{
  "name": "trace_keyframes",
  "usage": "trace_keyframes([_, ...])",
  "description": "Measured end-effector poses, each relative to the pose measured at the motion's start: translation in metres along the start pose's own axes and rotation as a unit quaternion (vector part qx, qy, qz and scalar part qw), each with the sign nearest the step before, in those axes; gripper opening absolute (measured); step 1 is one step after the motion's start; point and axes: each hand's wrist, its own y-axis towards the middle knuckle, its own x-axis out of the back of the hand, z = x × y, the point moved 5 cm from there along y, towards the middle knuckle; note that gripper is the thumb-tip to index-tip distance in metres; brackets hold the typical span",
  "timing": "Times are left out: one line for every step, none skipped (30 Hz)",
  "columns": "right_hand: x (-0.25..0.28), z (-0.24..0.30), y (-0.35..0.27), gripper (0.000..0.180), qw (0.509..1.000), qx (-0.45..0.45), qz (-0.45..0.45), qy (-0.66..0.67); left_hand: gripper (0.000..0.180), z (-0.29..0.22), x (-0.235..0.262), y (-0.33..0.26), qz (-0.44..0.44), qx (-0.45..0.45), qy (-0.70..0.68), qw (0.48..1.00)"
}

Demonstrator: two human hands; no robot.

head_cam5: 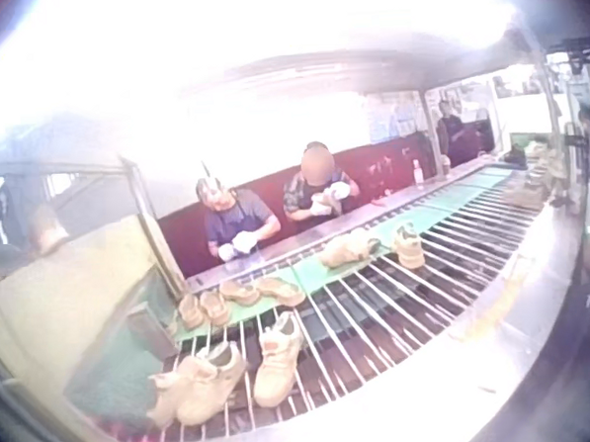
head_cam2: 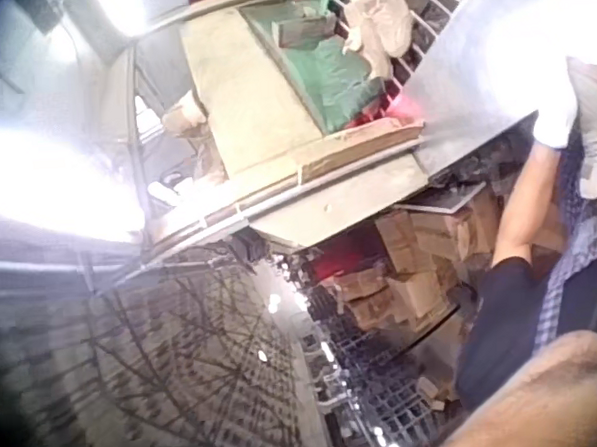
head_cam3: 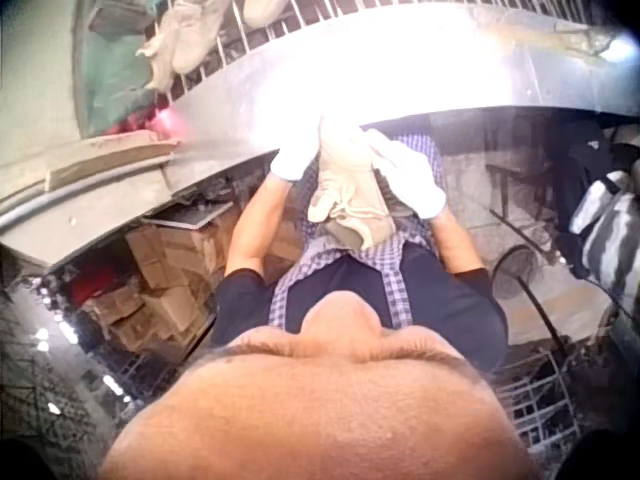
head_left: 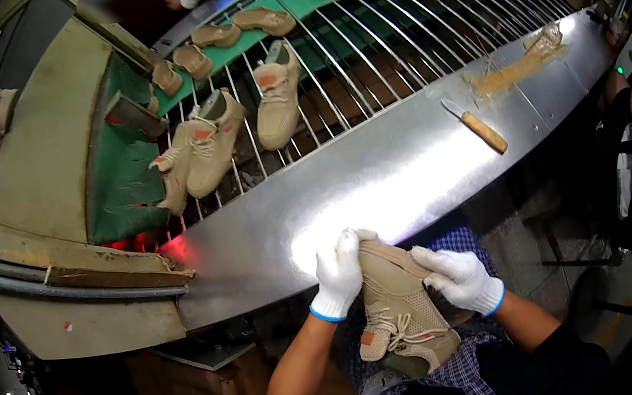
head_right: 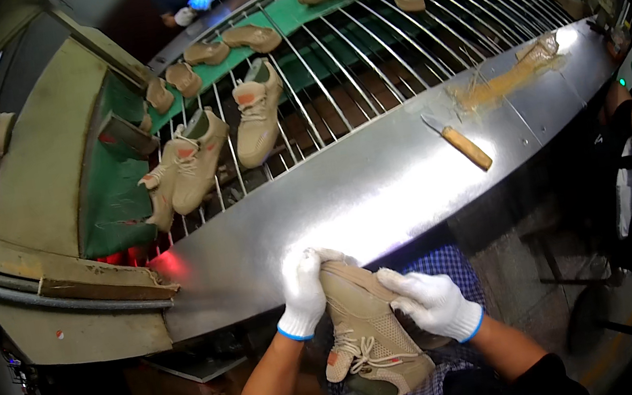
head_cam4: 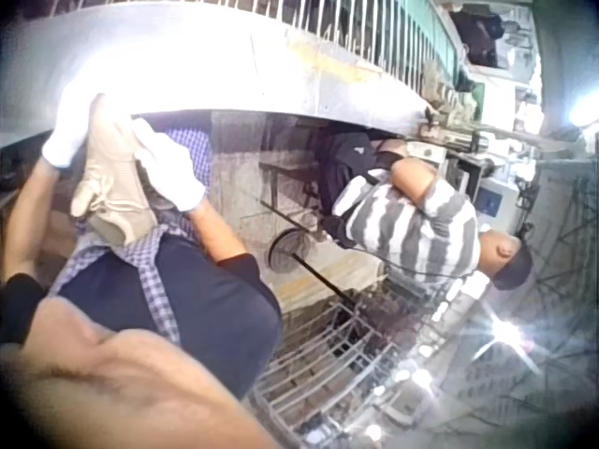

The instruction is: The person scrapes the bottom and edges of a shoe with a tool, then places it on a conveyor belt, picks up another shoe, and repeats the scraping action.

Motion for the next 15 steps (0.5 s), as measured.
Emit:
trace_keyframes([0.006,-0.013,0.006,0.045,0.997,-0.063,0.013,0.035,0.047,-0.001,-0.001,0.0,-0.002,-0.007,-0.011,1.0])
trace_keyframes([0.007,-0.024,0.01,0.044,0.99,-0.123,0.023,0.071,0.047,-0.003,0.0,0.0,-0.003,-0.016,-0.022,1.0])
trace_keyframes([-0.001,-0.037,0.013,0.042,0.996,-0.058,-0.01,0.072,0.046,0.006,0.0,-0.004,-0.002,0.02,-0.052,0.998])
trace_keyframes([0.001,-0.033,0.017,0.043,1.0,-0.024,-0.007,0.015,0.045,0.004,0.001,-0.002,-0.003,-0.001,-0.029,1.0])
trace_keyframes([0.002,-0.027,0.021,0.045,0.999,0.01,-0.003,-0.042,0.044,0.001,0.003,-0.001,-0.005,-0.021,-0.006,1.0])
trace_keyframes([0.003,-0.018,0.024,0.046,0.994,0.044,0.002,-0.099,0.043,-0.002,0.004,0.0,-0.007,-0.041,0.017,0.999])
trace_keyframes([0.0,-0.003,0.025,0.054,0.987,-0.004,0.04,-0.153,0.041,-0.003,0.004,-0.003,-0.013,-0.03,0.015,0.999])
trace_keyframes([-0.003,0.009,0.031,0.055,0.983,0.023,0.041,-0.175,0.04,-0.009,0.002,0.001,-0.017,-0.03,0.013,0.999])
trace_keyframes([-0.008,0.019,0.037,0.057,0.978,0.05,0.043,-0.197,0.039,-0.012,0.0,0.003,-0.02,-0.03,0.012,0.999])
trace_keyframes([-0.012,0.028,0.044,0.059,0.972,0.079,0.044,-0.219,0.038,-0.014,0.001,0.004,-0.023,-0.034,0.016,0.999])
trace_keyframes([-0.018,0.026,0.055,0.057,0.964,0.087,0.067,-0.242,0.038,-0.015,0.001,0.004,-0.025,-0.037,0.02,0.999])
trace_keyframes([-0.019,0.03,0.064,0.056,0.954,0.077,0.093,-0.274,0.037,-0.016,0.001,0.004,-0.027,-0.04,0.024,0.999])
trace_keyframes([-0.02,0.035,0.071,0.055,0.943,0.066,0.119,-0.303,0.037,-0.013,0.003,0.004,-0.026,-0.03,0.032,0.999])
trace_keyframes([-0.021,0.038,0.078,0.054,0.931,0.055,0.143,-0.332,0.038,-0.01,0.004,0.004,-0.025,-0.02,0.039,0.999])
trace_keyframes([-0.022,0.034,0.085,0.046,0.94,-0.001,0.169,-0.297,0.038,-0.008,0.005,0.003,-0.022,-0.01,0.046,0.999])
